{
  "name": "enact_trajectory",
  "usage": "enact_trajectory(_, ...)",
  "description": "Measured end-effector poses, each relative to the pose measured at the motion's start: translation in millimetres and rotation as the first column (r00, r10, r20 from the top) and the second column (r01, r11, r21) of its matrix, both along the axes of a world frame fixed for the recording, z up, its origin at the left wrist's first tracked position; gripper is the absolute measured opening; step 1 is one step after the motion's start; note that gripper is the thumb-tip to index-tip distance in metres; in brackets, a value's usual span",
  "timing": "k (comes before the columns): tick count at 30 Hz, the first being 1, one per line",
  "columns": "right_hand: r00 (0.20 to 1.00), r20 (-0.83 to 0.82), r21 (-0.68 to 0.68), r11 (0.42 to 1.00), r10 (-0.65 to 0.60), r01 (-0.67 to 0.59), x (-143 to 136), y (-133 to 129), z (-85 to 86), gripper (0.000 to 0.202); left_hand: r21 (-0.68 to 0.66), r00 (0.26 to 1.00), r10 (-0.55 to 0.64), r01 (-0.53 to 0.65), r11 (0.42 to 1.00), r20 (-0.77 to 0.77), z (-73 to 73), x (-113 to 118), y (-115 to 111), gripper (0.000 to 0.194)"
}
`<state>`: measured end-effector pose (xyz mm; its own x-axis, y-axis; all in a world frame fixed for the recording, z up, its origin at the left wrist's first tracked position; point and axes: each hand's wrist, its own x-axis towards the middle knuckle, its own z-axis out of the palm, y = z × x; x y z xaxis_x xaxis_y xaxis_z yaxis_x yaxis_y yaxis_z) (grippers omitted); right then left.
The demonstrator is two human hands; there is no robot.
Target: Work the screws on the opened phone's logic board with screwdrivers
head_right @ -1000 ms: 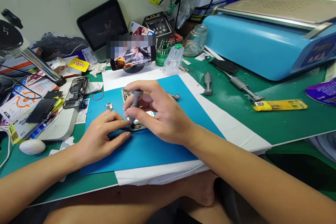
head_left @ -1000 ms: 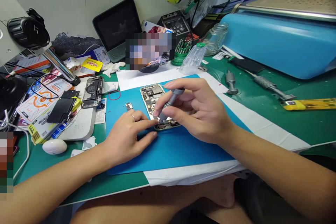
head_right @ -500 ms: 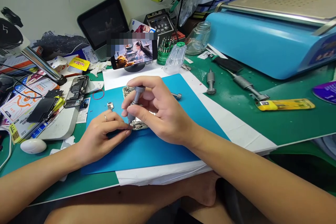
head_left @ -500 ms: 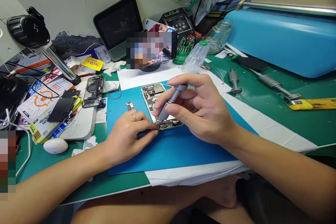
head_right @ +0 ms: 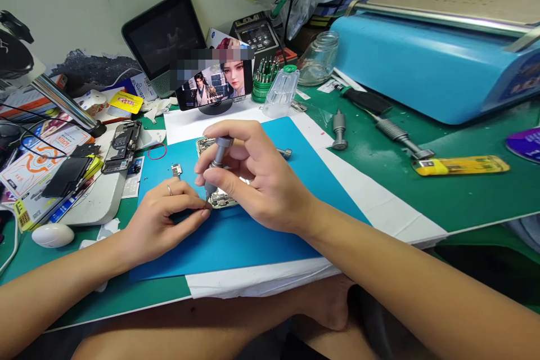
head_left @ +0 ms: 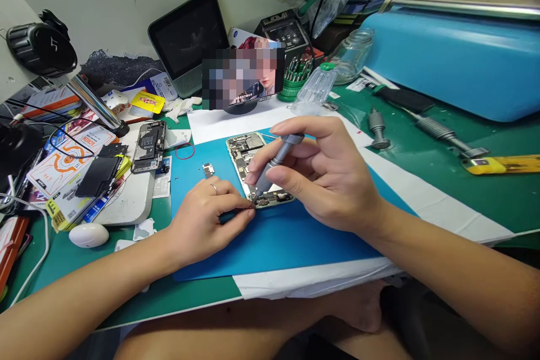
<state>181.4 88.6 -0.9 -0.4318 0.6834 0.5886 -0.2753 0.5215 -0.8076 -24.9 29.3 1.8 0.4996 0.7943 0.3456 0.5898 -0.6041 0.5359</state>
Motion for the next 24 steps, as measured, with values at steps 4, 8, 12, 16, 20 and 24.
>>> enact_trajectory(4,1.0,-0.003,0.031,1.0,0.005,-0.005,0.1,1.1,-0.3,0.028,0.0,1.0,-0.005,0.005,1.0,0.008,0.3,0.9,-0.1,0.012)
enact_trajectory(8,1.0,-0.007,0.04,0.999,0.0,0.0,0.4,1.2,0.1,0.028,0.003,1.0,-0.018,0.018,1.0,0.022,0.6,1.4,-0.2,0.011)
enact_trajectory(12,1.0,-0.006,0.051,0.999,-0.002,0.002,0.4,1.3,0.1,0.029,0.002,1.0,-0.018,0.018,1.0,0.021,0.8,0.3,0.1,0.012)
enact_trajectory(16,1.0,-0.026,0.056,0.998,-0.015,0.016,0.1,0.8,0.4,0.03,-0.007,1.0,-0.014,0.015,1.0,0.016,0.9,-0.4,-0.3,0.012)
enact_trajectory(20,1.0,-0.025,0.052,0.999,0.002,0.0,0.2,0.1,0.3,0.032,-0.009,1.0,-0.008,0.009,1.0,0.017,1.3,0.1,-0.7,0.013)
enact_trajectory(24,1.0,-0.03,0.046,0.999,0.004,-0.002,0.3,-0.2,-0.6,0.034,-0.007,1.0,0.0,0.0,1.0,-0.007,2.0,0.1,-0.5,0.011)
